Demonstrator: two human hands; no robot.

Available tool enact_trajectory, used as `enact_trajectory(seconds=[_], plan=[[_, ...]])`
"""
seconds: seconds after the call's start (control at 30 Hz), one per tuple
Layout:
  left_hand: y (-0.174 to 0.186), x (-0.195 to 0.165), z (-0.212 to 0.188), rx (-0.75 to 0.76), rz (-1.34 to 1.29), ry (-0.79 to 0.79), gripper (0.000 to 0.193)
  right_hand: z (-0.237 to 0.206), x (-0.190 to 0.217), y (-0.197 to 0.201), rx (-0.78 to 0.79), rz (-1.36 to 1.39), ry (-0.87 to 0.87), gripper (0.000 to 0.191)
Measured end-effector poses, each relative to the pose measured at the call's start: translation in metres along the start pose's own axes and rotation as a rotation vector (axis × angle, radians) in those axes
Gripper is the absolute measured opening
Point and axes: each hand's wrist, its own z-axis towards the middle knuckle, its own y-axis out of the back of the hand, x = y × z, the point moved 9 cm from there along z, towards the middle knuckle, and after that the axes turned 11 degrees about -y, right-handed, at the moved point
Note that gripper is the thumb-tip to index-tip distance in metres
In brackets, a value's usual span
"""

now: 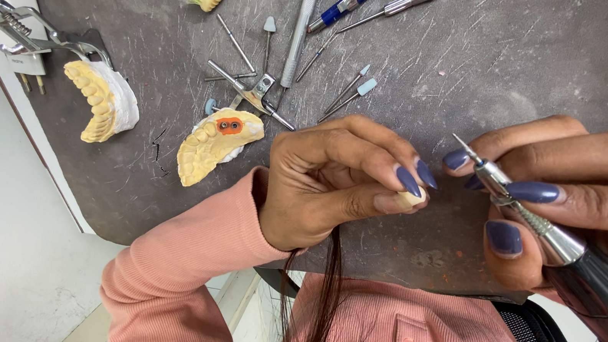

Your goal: The person holds a small dental crown in one hand and uses a rotary handpiece with a grinding bur to grind and shape its surface, rotating the crown to work different sides. They periodically pause to feel and check the crown with their fingers, then resume grinding, and finally change the bur on the handpiece.

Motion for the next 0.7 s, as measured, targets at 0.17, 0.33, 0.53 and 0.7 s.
enact_trajectory(seconds=[0.17, 0.33, 0.53, 0.7], plan=[[0.003, -0.001, -0.003, 0.008, 0.046, 0.018, 0.013, 0.005, 0.002, -0.001, -0.004, 0.006, 0.056, 0.031], [0.004, 0.003, -0.002, -0.014, 0.01, 0.011, 0.012, 0.005, 0.001, -0.003, 0.033, -0.009, 0.001, 0.032], [0.006, 0.008, -0.004, -0.046, -0.051, 0.0, 0.012, 0.002, 0.003, -0.006, 0.034, -0.029, -0.025, 0.037], [0.011, 0.017, -0.004, -0.121, -0.182, -0.022, 0.023, 0.004, 0.005, -0.006, 0.033, 0.006, -0.009, 0.033]])
